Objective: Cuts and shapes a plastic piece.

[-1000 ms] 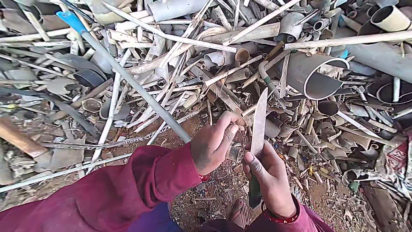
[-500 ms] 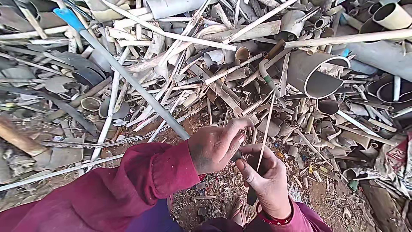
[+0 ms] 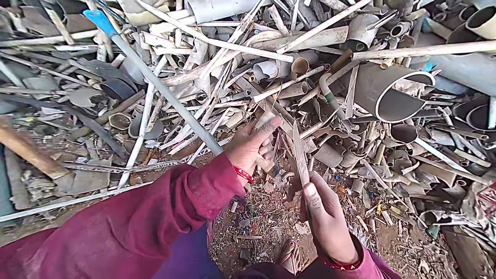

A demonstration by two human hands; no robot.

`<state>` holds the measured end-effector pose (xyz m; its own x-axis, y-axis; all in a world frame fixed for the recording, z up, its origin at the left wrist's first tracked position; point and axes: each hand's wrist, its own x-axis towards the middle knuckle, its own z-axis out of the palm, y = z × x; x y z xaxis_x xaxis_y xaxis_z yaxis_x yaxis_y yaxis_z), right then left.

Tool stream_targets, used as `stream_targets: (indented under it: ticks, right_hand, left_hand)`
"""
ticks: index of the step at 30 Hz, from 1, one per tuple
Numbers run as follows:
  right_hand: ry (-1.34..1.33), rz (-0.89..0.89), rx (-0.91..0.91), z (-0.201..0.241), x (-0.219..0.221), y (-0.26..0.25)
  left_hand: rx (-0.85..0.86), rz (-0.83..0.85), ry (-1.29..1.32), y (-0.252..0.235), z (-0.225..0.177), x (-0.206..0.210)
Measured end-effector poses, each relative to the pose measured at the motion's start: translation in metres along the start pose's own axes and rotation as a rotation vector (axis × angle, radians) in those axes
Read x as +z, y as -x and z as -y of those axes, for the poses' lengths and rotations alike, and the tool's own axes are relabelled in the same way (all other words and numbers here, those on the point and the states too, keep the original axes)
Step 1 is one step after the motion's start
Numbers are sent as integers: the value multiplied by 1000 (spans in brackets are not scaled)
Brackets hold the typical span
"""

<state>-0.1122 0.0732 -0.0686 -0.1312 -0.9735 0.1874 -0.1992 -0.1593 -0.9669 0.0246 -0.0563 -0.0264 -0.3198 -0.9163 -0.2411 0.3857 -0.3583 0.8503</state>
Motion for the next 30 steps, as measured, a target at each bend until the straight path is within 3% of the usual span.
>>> stream_targets:
  ticks: [6, 11, 22, 30]
  right_hand:
    - [124, 137, 28, -8, 1, 8]
    - [217, 111, 132, -4, 3, 11]
    - [383, 115, 159, 5, 0, 12]
    - [481, 87, 176, 9, 4, 13]
  left_hand:
    - [177, -2, 25, -19, -29, -20]
    - [220, -47, 36, -22, -33, -22]
    - [349, -35, -50, -12, -26, -22]
    - [418, 0, 38, -8, -18, -15]
